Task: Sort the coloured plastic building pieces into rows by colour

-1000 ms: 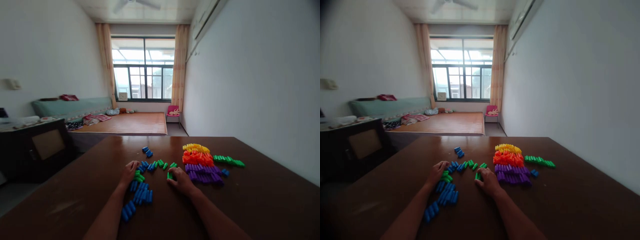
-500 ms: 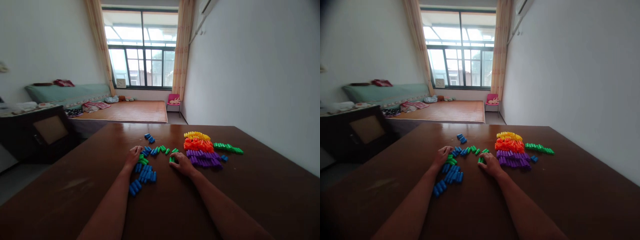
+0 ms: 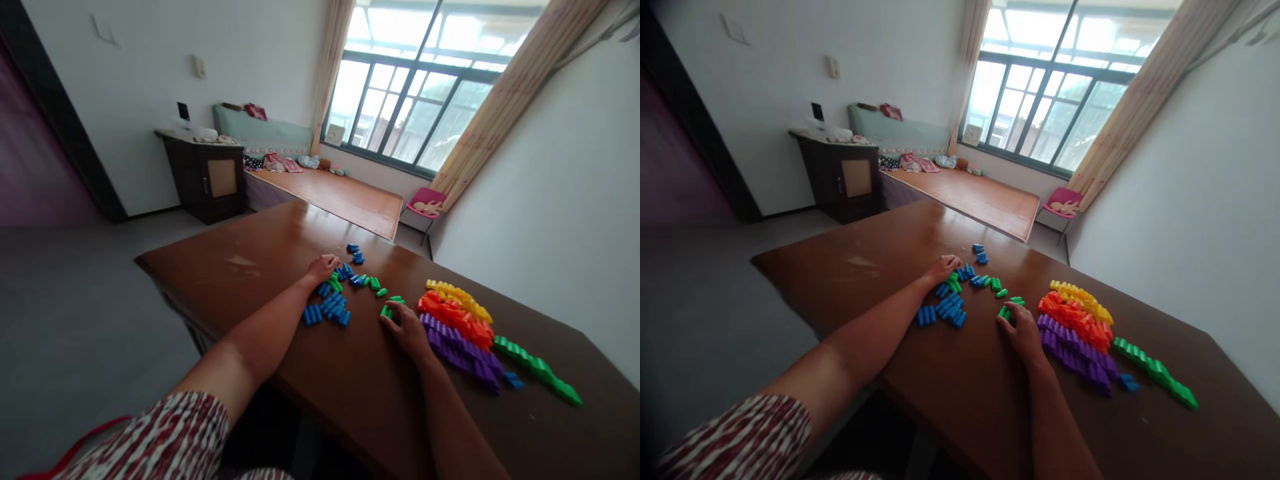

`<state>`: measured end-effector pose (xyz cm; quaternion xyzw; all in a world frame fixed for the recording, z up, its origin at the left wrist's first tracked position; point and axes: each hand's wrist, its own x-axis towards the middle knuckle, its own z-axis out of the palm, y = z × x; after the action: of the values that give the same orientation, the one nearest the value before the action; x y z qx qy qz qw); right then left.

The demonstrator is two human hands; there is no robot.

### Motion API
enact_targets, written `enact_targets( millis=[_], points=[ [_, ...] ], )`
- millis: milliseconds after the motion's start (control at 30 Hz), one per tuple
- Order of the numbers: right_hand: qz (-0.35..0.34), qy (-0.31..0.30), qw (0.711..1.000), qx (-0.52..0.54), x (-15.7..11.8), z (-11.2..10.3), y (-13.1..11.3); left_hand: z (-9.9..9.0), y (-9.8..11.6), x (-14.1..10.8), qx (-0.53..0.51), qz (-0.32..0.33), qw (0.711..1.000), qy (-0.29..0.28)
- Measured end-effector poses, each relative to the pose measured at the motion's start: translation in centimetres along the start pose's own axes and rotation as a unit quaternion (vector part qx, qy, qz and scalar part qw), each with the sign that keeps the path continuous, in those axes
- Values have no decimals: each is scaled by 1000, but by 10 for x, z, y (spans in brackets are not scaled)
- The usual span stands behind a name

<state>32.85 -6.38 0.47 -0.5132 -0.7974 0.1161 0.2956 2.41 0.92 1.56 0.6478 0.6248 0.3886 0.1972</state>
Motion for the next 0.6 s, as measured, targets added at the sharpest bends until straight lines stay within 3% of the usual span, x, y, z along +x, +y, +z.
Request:
enact_targets(
  millis=[233,367,467,600],
  points=[
    [-27,-28,999,-24,-1,-6,1,2,-1,-1,3,15,1000,3],
    [-38,-17,999,-7,1,-13,-10,0,1,-2,10,43,999,-13],
    [8,19,999,25,2,-37,-26,-1,3,-3,5,49,998,-25],
    [88,84,988,89,0,-98,-23,-1,4,-2,22,44,998,-27]
  ],
)
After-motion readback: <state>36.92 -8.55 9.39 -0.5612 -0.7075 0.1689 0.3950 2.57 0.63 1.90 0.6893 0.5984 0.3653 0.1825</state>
